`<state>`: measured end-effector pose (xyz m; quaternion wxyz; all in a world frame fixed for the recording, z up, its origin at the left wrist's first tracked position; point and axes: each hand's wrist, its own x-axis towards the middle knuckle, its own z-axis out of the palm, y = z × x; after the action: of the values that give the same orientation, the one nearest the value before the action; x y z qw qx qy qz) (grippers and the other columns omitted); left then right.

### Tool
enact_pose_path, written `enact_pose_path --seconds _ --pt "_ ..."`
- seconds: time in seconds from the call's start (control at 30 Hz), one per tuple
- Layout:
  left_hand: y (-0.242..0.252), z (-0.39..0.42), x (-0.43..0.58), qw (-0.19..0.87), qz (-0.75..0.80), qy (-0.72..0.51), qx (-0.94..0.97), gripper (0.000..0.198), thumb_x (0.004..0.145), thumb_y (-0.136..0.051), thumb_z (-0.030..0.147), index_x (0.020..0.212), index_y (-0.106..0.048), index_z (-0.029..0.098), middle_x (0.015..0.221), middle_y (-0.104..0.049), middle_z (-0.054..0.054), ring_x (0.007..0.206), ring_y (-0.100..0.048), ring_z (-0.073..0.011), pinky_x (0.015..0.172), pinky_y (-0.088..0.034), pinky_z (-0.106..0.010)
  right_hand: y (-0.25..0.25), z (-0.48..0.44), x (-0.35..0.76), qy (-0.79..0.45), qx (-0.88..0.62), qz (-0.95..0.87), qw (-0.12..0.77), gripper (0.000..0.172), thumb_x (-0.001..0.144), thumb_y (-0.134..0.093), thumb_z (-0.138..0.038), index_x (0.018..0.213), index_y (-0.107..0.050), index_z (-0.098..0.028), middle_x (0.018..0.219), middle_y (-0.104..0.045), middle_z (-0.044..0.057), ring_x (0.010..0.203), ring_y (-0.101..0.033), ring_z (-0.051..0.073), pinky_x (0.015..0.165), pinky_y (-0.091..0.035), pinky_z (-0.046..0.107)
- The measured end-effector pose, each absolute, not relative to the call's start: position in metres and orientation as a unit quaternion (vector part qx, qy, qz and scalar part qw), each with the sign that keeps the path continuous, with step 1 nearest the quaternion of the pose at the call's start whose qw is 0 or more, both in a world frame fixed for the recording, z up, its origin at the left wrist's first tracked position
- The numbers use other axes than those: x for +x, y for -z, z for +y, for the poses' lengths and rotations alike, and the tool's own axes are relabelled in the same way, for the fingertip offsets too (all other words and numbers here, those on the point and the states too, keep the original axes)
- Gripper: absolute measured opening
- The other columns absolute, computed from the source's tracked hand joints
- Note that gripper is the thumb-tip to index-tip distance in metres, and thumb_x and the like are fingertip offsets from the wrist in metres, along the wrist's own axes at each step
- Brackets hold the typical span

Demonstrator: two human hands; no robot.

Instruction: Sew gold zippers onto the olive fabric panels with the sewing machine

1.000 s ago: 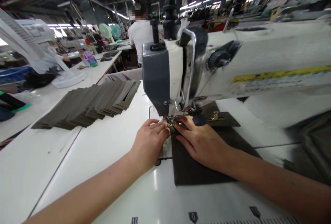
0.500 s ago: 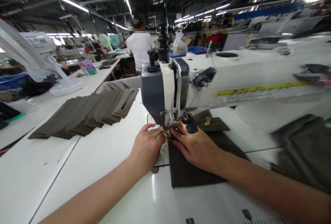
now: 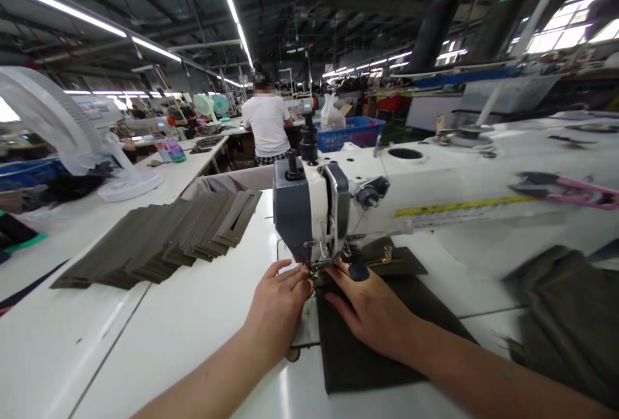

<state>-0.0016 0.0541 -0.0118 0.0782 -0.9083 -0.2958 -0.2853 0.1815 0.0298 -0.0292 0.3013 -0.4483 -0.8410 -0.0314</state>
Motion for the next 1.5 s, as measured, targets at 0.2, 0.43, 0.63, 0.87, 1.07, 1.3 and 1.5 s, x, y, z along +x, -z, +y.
enact_pose_path --seconds 0.2,0.43,0.63,0.87,1.07,1.3,1.5 --pt "0.012 0.055 -0.001 0.081 -0.298 0.300 -0.903 0.014 0.085 -0.048 0.011 0.078 -0.059 0.016 0.092 -0.069 -0.005 0.089 -0.064 -0.0173 0.090 -0.045 -0.039 0.029 0.030 0.183 0.017 -0.448 -0.838 0.311 0.027 0.081 -0.048 -0.016 0.108 -0.054 -0.013 0.107 -0.059 0.014 0.100 -0.054 0.026 0.087 -0.046 0.043" --pt "0.009 0.055 -0.001 0.056 -0.299 0.284 -0.909 0.013 0.081 -0.052 0.008 0.077 -0.060 0.017 0.088 -0.069 -0.003 0.088 -0.064 -0.0166 0.094 -0.040 -0.039 0.019 0.032 0.185 -0.001 -0.429 -0.864 0.265 0.022 0.081 -0.049 -0.014 0.102 -0.056 -0.013 0.101 -0.059 0.013 0.100 -0.053 0.025 0.083 -0.046 0.042" --pt "0.007 0.057 -0.001 0.059 -0.290 0.286 -0.912 0.014 0.082 -0.048 0.008 0.078 -0.059 0.017 0.086 -0.069 -0.003 0.087 -0.064 -0.0172 0.091 -0.042 -0.039 0.018 0.033 0.185 -0.014 -0.432 -0.862 0.265 0.023 0.082 -0.049 -0.014 0.103 -0.056 -0.013 0.104 -0.058 0.012 0.097 -0.052 0.024 0.085 -0.043 0.040" --pt "0.004 0.059 -0.001 0.064 -0.280 0.288 -0.914 0.019 0.079 -0.045 0.005 0.079 -0.060 0.017 0.087 -0.069 -0.006 0.084 -0.065 -0.0189 0.080 -0.048 -0.038 0.016 0.034 0.184 -0.010 -0.435 -0.861 0.265 0.022 0.081 -0.050 -0.015 0.101 -0.057 -0.013 0.101 -0.059 0.010 0.094 -0.052 0.023 0.087 -0.042 0.040" --pt "0.006 0.054 -0.003 0.082 -0.260 0.284 -0.919 0.019 0.084 -0.044 0.009 0.085 -0.061 0.017 0.092 -0.069 -0.008 0.088 -0.064 -0.0186 0.082 -0.049 -0.037 0.017 0.030 0.184 -0.008 -0.419 -0.860 0.289 0.026 0.080 -0.051 -0.014 0.105 -0.056 -0.014 0.102 -0.059 0.011 0.095 -0.052 0.023 0.087 -0.042 0.040" --pt "0.010 0.050 -0.004 0.078 -0.261 0.292 -0.917 0.019 0.086 -0.043 0.011 0.084 -0.061 0.017 0.093 -0.069 -0.008 0.090 -0.064 -0.0188 0.084 -0.048 -0.038 0.020 0.027 0.183 -0.015 -0.418 -0.856 0.303 0.031 0.079 -0.050 -0.013 0.110 -0.054 -0.012 0.106 -0.058 0.012 0.099 -0.051 0.024 0.090 -0.042 0.041" --pt "0.007 0.055 -0.006 0.089 -0.265 0.280 -0.918 0.020 0.086 -0.042 0.011 0.088 -0.061 0.016 0.097 -0.068 -0.009 0.092 -0.064 -0.0191 0.083 -0.048 -0.038 0.019 0.028 0.181 0.011 -0.468 -0.837 0.285 0.036 0.081 -0.051 -0.022 0.114 -0.053 -0.010 0.114 -0.056 0.015 0.108 -0.049 0.027 0.100 -0.031 0.050"
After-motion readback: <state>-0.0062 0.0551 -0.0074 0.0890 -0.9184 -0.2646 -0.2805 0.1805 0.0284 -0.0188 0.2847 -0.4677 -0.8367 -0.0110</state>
